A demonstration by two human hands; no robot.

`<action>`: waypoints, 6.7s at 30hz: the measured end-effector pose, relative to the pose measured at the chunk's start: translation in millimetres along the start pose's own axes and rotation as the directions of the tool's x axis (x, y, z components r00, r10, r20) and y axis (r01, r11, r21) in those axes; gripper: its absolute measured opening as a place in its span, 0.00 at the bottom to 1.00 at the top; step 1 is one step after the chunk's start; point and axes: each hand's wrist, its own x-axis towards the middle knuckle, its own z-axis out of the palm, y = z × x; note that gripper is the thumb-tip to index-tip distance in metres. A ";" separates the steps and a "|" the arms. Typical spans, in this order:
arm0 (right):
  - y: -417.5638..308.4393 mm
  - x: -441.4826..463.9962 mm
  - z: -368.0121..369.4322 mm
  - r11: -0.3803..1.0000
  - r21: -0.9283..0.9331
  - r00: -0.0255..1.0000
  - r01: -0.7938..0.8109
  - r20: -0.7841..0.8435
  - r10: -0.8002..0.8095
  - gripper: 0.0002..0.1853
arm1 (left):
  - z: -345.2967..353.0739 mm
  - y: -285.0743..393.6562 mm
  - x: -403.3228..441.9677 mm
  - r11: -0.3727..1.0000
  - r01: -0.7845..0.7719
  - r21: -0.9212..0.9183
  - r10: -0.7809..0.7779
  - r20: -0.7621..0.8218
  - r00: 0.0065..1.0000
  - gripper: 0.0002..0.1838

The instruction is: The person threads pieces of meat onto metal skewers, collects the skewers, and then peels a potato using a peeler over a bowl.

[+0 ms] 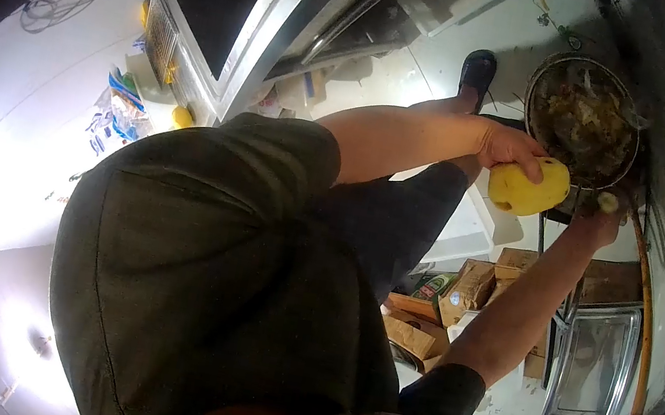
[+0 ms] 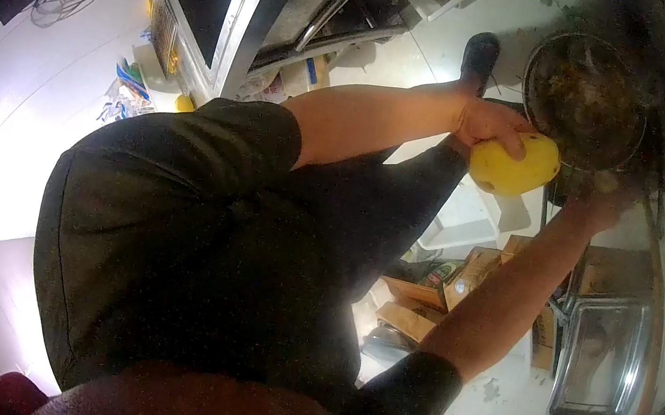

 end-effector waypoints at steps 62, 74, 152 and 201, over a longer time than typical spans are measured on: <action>-48.1 -43.9 1.4 0.958 -0.220 0.982 -0.185 -0.069 0.174 0.26 | -22.8 -5.0 7.4 0.958 0.031 -0.285 -0.042 -0.033 0.999 0.24; -46.7 -61.3 8.0 0.925 -0.358 0.990 0.128 -0.012 -0.142 0.20 | -10.0 -10.4 16.5 0.948 -0.038 -0.317 0.005 -0.104 0.995 0.25; -96.5 -92.8 15.1 0.647 -0.747 0.985 0.153 0.065 -0.158 0.28 | 6.6 7.2 16.5 0.925 -0.185 -0.331 0.123 -0.200 0.972 0.24; 11.4 -32.0 -11.3 0.868 -0.450 0.976 0.211 0.055 -0.209 0.24 | 0.6 14.0 21.8 0.968 -0.092 -0.232 0.049 -0.187 0.981 0.22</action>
